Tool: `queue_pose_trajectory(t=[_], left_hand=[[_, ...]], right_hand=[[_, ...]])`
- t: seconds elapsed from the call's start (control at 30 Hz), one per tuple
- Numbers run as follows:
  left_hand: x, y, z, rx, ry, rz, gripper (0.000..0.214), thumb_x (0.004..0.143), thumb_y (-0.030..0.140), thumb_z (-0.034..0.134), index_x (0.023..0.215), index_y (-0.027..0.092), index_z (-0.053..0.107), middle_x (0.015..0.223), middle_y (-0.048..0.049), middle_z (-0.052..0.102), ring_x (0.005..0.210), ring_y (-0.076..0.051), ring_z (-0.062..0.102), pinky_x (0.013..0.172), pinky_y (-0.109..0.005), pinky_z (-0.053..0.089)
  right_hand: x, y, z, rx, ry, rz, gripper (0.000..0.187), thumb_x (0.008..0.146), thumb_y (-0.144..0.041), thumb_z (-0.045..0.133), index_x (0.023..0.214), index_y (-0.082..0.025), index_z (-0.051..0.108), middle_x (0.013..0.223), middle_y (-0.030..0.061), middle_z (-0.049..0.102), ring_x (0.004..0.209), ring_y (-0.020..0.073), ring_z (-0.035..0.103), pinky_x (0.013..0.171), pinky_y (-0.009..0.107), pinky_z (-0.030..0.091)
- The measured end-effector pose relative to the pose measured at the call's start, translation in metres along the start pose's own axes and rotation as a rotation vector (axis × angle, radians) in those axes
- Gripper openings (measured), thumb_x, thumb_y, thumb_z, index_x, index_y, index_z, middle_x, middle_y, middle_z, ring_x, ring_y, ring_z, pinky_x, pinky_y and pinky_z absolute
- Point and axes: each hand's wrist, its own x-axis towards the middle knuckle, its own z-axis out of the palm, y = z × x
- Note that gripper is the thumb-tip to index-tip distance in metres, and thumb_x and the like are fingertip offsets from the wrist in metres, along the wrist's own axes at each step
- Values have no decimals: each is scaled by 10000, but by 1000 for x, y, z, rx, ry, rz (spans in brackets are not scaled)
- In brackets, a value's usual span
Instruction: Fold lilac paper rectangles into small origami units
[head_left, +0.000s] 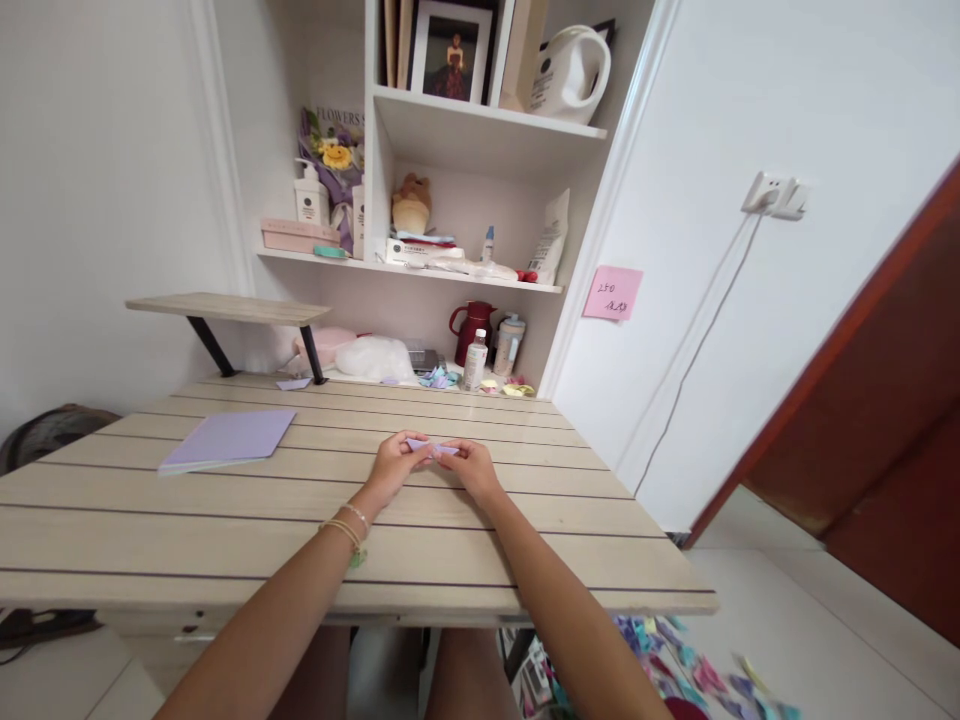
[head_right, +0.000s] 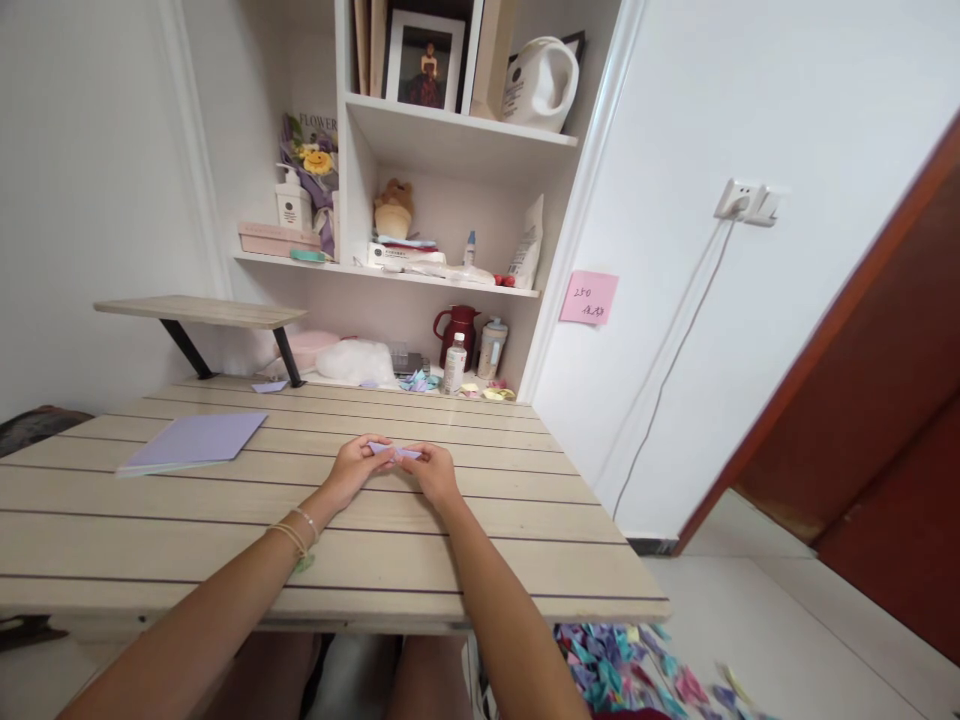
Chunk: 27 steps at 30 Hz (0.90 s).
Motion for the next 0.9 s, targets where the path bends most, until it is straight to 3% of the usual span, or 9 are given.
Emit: queue_pose_trajectory(t=[0.17,0.3,0.43,0.63,0.8,0.9], left_hand=[[3,-2,-1,-33,35,-3,302,582,223,743,824,114,598,666,-45,673,605,-150,650,663,-289,538],[5,-3,-4,-132,56,-26,260,722,275,632,919,107,603,810,-96,682,775,-176,656,796,-336,510],[6,-3,-6,-176,12,-72,290,782,307,559,993,111,593,937,-139,669,921,-206,621,878,-382,456],[0,2,-3,-119,-84,-54,342,736,333,608,1017,137,601,1086,-161,618,984,-237,587,849,-377,465],[4,15,-7,27,71,13,376,721,370,598,1048,184,585,1145,-143,584,985,-223,582,804,-356,472],[12,39,-38,292,213,154,356,654,320,650,974,169,623,1095,-139,610,1028,-248,549,861,-359,422]], right_hand=[[2,-2,-1,-2,-4,-34,342,575,-355,706,829,-133,650,535,5,617,552,158,591,569,276,476],[3,-6,-10,-15,-15,-128,355,650,-372,642,939,-166,623,638,22,659,631,173,627,652,307,499],[2,-8,-17,-203,12,-214,226,697,-362,593,818,-185,663,669,29,674,635,173,619,652,300,488],[-2,-16,-20,-475,-47,-381,149,720,-344,600,745,-239,702,755,34,693,679,192,606,667,300,446],[-7,-26,-29,-597,-62,-339,187,714,-383,601,733,-228,705,673,39,684,614,195,599,599,297,445],[-20,-33,-58,-627,-6,-319,231,716,-421,582,751,-224,695,714,41,693,636,204,616,613,305,461]])
